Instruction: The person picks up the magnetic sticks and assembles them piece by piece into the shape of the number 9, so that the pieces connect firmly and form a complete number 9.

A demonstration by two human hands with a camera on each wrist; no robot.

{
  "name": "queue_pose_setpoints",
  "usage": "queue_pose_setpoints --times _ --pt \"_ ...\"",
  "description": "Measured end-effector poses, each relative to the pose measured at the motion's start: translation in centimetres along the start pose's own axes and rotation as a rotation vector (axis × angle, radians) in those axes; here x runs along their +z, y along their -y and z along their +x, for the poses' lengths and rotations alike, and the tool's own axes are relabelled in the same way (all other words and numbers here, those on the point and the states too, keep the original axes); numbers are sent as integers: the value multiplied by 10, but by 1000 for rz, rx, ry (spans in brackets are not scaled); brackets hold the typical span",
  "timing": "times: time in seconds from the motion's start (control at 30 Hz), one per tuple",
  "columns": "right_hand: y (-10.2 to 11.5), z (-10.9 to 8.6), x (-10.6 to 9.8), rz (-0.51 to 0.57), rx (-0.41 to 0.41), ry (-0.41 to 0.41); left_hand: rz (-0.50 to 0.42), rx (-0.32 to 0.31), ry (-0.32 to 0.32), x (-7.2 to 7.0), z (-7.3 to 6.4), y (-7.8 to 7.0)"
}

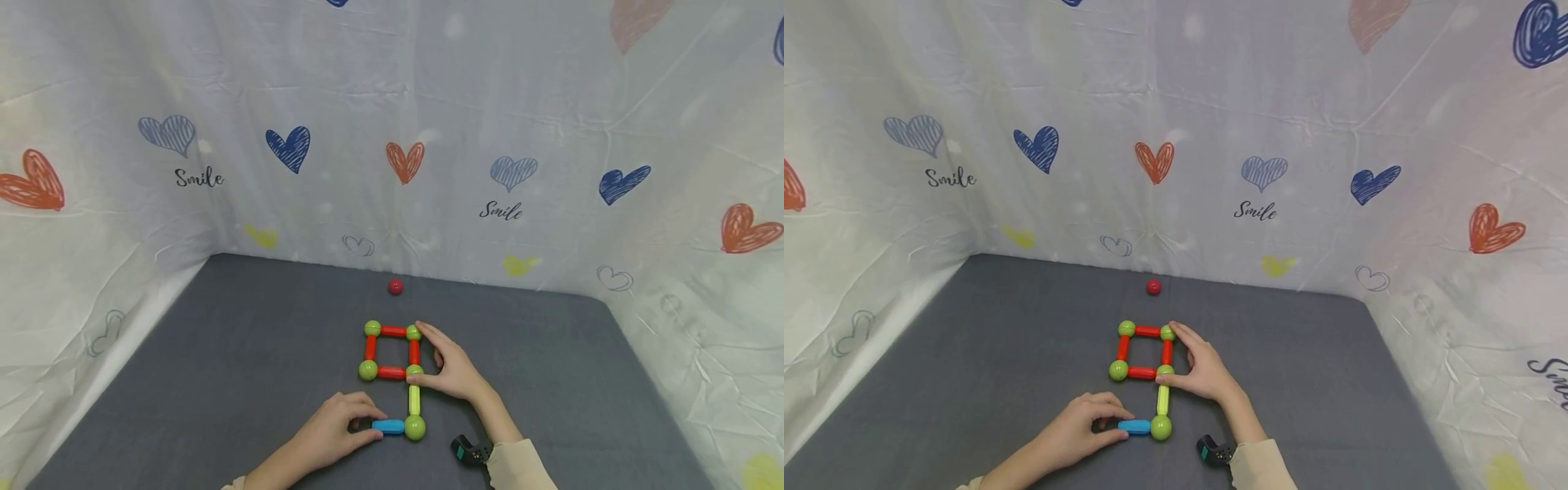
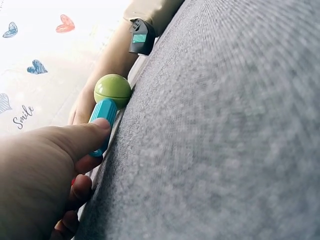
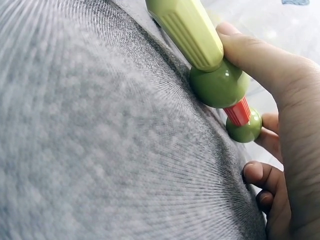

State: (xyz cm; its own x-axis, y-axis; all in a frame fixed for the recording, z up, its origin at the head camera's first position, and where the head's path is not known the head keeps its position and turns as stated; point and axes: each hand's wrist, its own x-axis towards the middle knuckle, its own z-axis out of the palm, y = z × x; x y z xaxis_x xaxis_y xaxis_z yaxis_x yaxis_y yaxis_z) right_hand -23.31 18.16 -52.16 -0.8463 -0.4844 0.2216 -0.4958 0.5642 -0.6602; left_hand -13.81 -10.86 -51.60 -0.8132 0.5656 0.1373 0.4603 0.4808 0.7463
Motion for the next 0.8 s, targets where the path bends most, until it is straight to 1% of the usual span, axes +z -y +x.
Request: queue_pose_setpoints --times 0.13,0.3,0.37,0.47,0.53,0.63,0.73,0.8 --pt "1 1 -1 -2 -10 -2 12 -7 3 -1 1 0" --pt "1 -1 -1 4 -26 -9 -52 -35 15 -4 4 0" --pt "0 -3 -1 7 -23 -13 -69 -42 -2 -9 7 -2" --pt "0 -4 0 13 -17 -17 -59 -49 -59 -21 16 -6" --pt "0 -4 0 13 -15 -13 -41 -62 -109 -32 27 -7" --pt "0 -3 1 6 -12 -5 -18 -77 -183 -48 49 -3" --pt "0 -3 1 8 -13 -2 -19 -131 -244 -63 80 6" --pt "0 -3 2 12 -12 -3 -30 -181 -278 -71 101 15"
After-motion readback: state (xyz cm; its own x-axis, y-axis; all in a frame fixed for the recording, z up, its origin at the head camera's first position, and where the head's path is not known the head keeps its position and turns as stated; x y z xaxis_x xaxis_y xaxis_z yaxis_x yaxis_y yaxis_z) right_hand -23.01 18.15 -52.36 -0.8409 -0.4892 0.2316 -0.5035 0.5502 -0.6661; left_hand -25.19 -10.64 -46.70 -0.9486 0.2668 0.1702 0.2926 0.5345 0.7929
